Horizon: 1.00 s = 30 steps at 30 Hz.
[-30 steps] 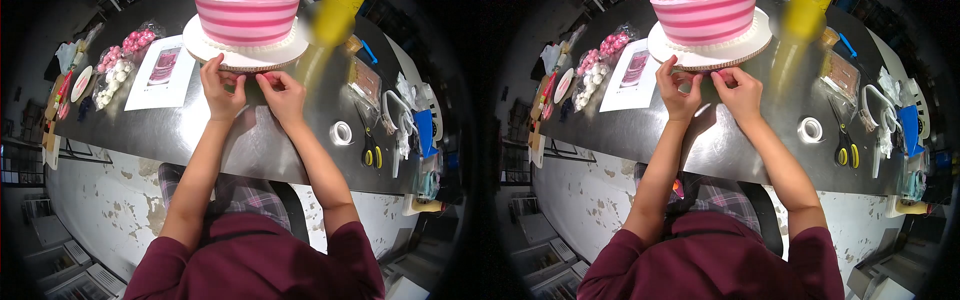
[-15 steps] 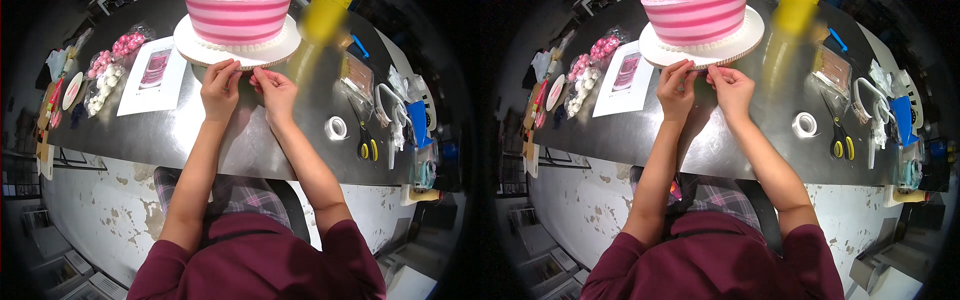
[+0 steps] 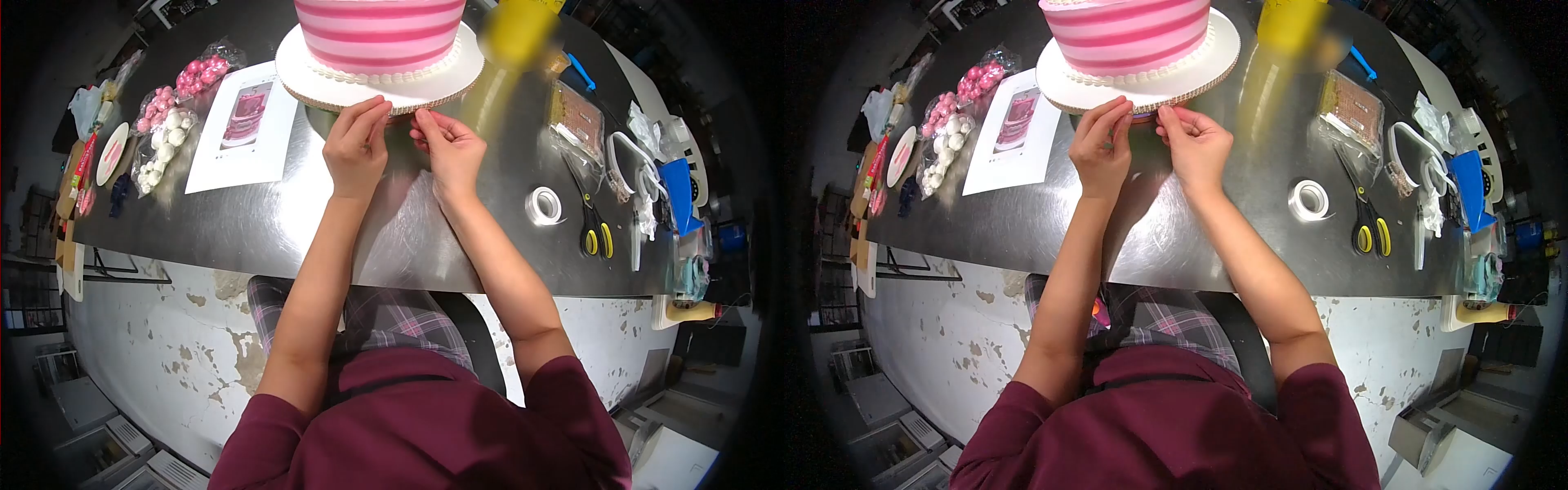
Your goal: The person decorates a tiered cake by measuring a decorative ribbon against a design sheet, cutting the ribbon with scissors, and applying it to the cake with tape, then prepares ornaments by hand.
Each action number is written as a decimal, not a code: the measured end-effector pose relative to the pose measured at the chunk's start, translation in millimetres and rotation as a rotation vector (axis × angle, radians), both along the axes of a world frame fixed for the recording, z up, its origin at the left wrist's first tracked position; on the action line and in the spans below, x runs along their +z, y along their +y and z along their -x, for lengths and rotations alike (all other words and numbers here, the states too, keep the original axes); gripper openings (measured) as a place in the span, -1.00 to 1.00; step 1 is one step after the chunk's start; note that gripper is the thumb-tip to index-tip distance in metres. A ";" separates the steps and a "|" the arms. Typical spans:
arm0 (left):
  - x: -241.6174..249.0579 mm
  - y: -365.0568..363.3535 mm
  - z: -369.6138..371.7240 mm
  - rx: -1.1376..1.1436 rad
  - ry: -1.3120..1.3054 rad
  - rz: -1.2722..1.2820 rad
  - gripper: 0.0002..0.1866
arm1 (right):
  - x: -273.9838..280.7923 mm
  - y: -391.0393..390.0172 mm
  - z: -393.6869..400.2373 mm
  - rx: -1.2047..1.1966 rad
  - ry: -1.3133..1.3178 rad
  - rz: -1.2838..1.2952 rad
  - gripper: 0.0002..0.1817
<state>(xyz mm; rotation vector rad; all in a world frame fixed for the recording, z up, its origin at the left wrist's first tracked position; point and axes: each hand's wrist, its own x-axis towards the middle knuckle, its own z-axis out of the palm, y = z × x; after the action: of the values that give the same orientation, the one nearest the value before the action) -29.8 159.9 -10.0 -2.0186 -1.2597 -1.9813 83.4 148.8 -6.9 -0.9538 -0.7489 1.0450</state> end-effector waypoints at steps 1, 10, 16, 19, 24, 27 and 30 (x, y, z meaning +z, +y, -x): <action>-0.2 0.5 -0.5 -0.007 -0.008 0.001 -0.85 | 0.6 0.2 0.3 -0.001 0.019 -0.003 -0.80; -1.2 -0.1 -7.1 0.009 -0.007 0.036 -0.82 | 0.0 4.3 -6.5 0.114 0.183 0.055 -0.78; 1.0 -3.4 -4.5 0.042 -0.076 0.094 -0.69 | -3.1 3.2 -1.2 0.098 0.124 -0.017 -0.80; -0.4 -1.7 -1.6 0.028 -0.056 0.085 -0.67 | -3.6 -1.3 1.3 0.039 0.004 -0.081 -0.81; -0.8 -0.2 -0.9 -0.022 -0.046 0.056 -0.69 | -7.8 -10.8 -0.2 -0.073 -0.321 -0.169 -0.84; -1.4 -0.7 -0.3 -0.070 -0.077 0.088 -0.72 | -0.1 -20.8 -0.3 -0.240 -0.656 -0.368 -0.87; -1.7 -1.0 2.0 -0.094 -0.051 0.083 -0.66 | 1.0 -24.6 -1.9 -0.228 -0.714 -0.458 -0.89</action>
<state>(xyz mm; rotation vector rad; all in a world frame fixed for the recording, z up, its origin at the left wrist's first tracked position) -31.8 159.0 -11.7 -2.1155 -1.3020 -2.0667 85.3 124.2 -5.9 -0.9764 -1.3596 0.2831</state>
